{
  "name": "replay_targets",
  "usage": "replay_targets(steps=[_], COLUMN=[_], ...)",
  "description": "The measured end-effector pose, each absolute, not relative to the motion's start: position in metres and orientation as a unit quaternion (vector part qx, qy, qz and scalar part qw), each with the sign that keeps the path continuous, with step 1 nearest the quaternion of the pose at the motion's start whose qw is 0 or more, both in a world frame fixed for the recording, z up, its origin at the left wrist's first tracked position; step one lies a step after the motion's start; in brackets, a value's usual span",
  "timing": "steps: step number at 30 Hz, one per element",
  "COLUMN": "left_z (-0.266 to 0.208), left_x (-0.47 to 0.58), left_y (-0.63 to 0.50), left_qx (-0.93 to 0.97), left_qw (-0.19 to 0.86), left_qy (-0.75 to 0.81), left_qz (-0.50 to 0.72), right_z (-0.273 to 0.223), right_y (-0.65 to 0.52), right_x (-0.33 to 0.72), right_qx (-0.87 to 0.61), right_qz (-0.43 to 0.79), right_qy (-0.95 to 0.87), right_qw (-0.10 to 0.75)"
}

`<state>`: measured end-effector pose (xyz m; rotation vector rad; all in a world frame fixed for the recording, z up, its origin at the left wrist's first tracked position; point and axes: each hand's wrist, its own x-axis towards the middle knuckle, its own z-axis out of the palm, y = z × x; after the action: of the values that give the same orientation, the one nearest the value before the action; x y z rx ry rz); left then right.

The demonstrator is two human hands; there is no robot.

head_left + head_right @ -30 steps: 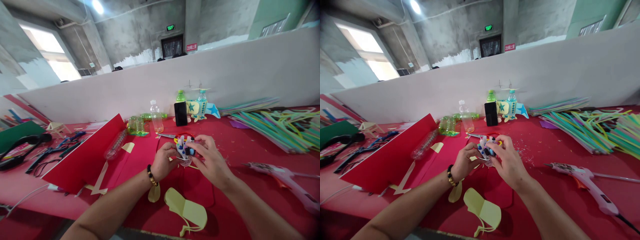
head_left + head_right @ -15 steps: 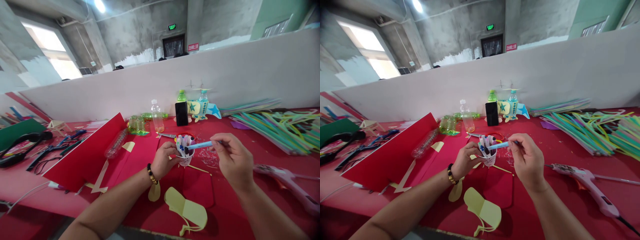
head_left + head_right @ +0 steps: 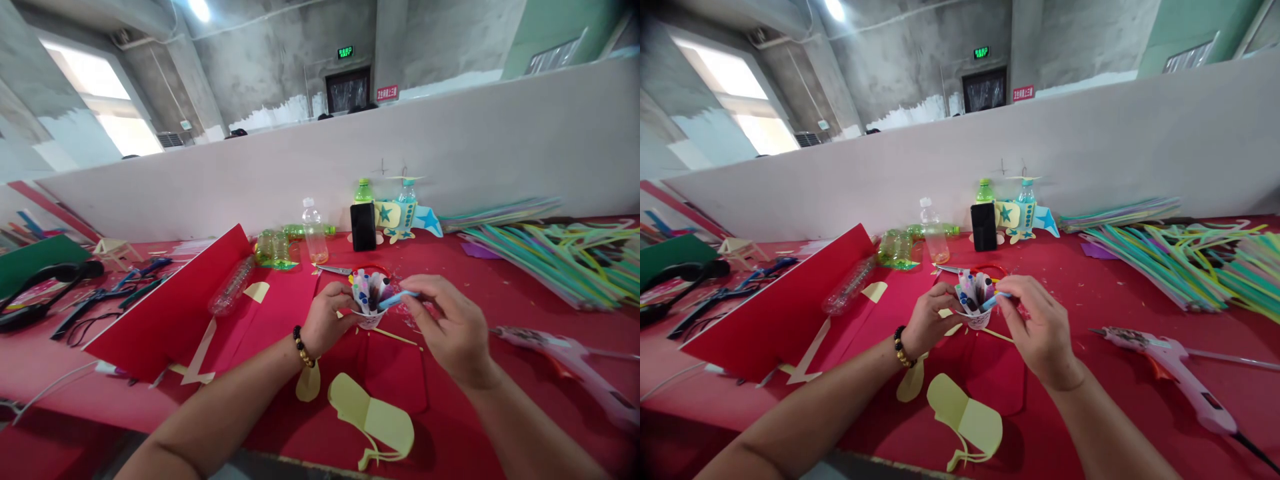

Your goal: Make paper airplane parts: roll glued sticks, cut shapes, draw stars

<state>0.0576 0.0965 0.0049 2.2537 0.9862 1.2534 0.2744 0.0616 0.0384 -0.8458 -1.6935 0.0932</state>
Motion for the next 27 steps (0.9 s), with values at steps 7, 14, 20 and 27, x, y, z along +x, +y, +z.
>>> replay_targets(steps=[7, 14, 20, 27], left_z=[0.007, 0.007, 0.006, 0.003], left_x=[0.059, 0.058, 0.058, 0.056], left_y=[0.094, 0.093, 0.092, 0.094], left_qx=[0.811, 0.808, 0.812, 0.829], left_qw=[0.184, 0.185, 0.189, 0.154], left_qy=[0.338, 0.338, 0.343, 0.325], left_qz=[0.441, 0.445, 0.433, 0.428], right_z=[0.033, 0.034, 0.026, 0.031], right_y=[0.063, 0.072, 0.075, 0.068], right_x=[0.271, 0.274, 0.268, 0.272], right_qx=[-0.351, -0.37, -0.406, -0.397], right_qz=[0.087, 0.088, 0.12, 0.132], right_qy=[-0.763, -0.771, -0.774, -0.729], right_qw=[0.536, 0.51, 0.472, 0.542])
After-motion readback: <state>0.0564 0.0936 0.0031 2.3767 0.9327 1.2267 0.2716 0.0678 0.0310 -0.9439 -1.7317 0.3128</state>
